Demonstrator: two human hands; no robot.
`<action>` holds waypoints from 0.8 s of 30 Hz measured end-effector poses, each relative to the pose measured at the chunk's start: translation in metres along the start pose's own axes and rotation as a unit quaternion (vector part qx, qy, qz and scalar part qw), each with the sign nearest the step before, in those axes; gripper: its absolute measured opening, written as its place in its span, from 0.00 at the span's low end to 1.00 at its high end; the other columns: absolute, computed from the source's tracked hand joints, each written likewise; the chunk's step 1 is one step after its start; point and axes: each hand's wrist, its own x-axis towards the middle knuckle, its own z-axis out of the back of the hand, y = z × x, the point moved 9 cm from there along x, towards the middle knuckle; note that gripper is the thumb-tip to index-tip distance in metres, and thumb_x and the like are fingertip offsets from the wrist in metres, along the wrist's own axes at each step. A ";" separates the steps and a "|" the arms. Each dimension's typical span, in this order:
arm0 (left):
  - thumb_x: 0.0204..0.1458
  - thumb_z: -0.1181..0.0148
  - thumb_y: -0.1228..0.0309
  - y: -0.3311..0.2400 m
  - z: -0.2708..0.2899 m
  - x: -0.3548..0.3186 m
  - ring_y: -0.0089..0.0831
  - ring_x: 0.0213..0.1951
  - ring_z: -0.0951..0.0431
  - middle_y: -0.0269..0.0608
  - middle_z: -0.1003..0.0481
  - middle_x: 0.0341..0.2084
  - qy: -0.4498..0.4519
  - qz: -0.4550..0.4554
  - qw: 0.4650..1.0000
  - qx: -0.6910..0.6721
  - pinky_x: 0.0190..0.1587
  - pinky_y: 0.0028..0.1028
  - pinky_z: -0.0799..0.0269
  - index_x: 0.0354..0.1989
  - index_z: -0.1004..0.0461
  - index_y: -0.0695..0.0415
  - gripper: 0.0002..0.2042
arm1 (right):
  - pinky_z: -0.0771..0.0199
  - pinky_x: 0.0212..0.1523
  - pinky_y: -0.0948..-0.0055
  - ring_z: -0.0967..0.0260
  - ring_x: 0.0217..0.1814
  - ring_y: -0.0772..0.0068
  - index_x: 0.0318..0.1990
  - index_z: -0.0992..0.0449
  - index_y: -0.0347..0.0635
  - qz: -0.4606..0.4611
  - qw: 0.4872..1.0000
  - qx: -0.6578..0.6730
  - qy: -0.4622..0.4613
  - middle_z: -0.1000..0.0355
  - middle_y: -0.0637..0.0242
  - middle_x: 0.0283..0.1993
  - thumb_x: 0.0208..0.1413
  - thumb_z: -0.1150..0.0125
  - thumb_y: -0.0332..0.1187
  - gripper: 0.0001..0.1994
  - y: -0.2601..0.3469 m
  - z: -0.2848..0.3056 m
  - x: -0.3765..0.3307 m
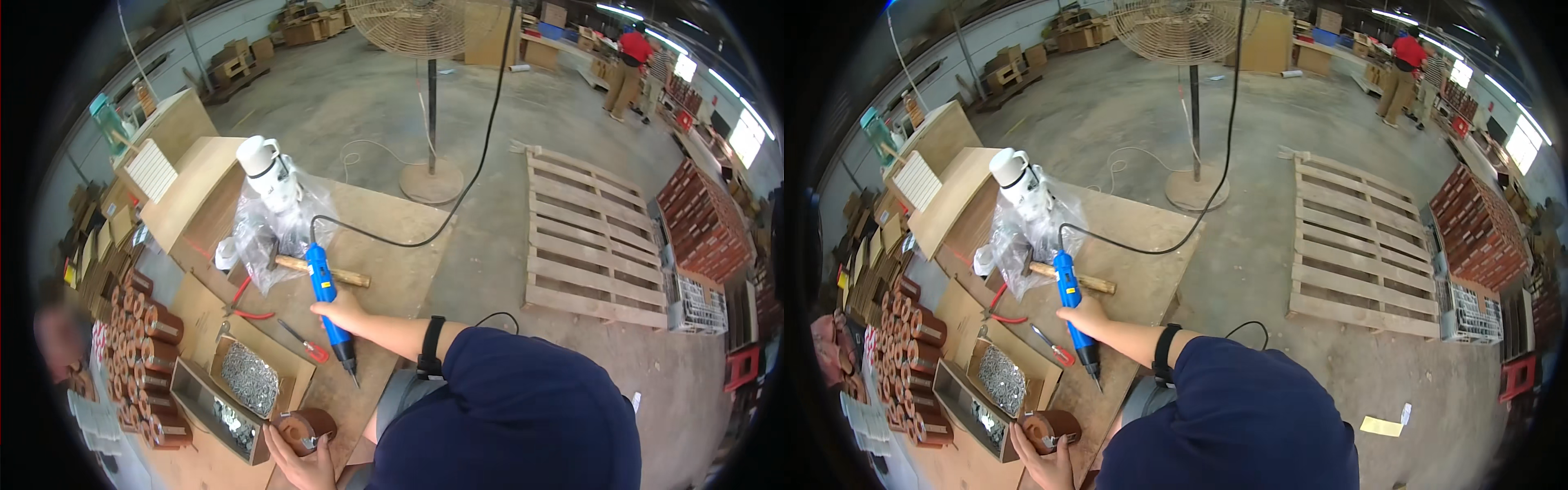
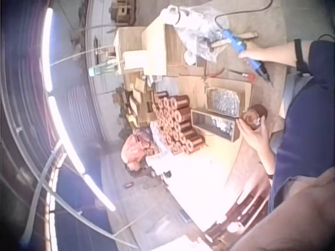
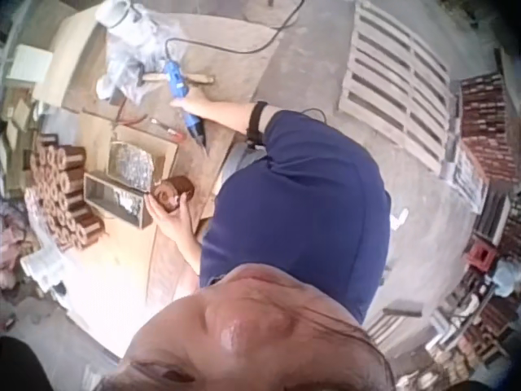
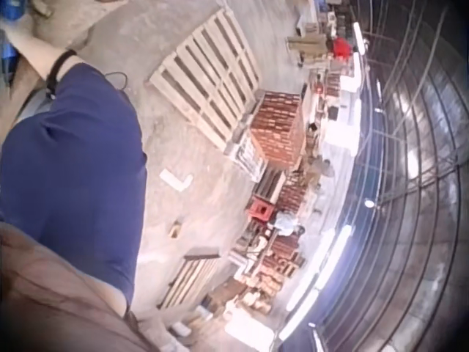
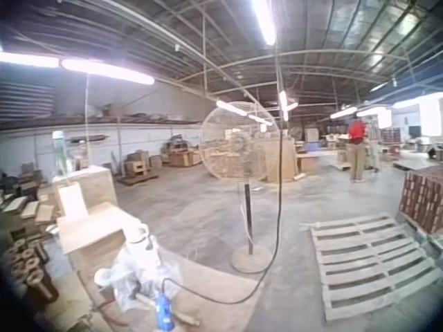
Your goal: Assembling metal brackets onto circular wooden bases using an electric screwdriver and a hammer.
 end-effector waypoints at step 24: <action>0.22 0.26 0.56 0.026 0.010 -0.023 0.42 0.38 0.26 0.48 0.28 0.37 -0.094 0.057 0.994 0.023 0.41 0.31 0.29 0.39 0.31 0.62 0.34 | 0.30 0.20 0.72 0.32 0.20 0.72 0.30 0.35 0.35 -0.002 0.999 -0.030 -0.010 0.33 0.62 0.21 0.40 0.39 0.31 0.12 0.000 -0.001 0.002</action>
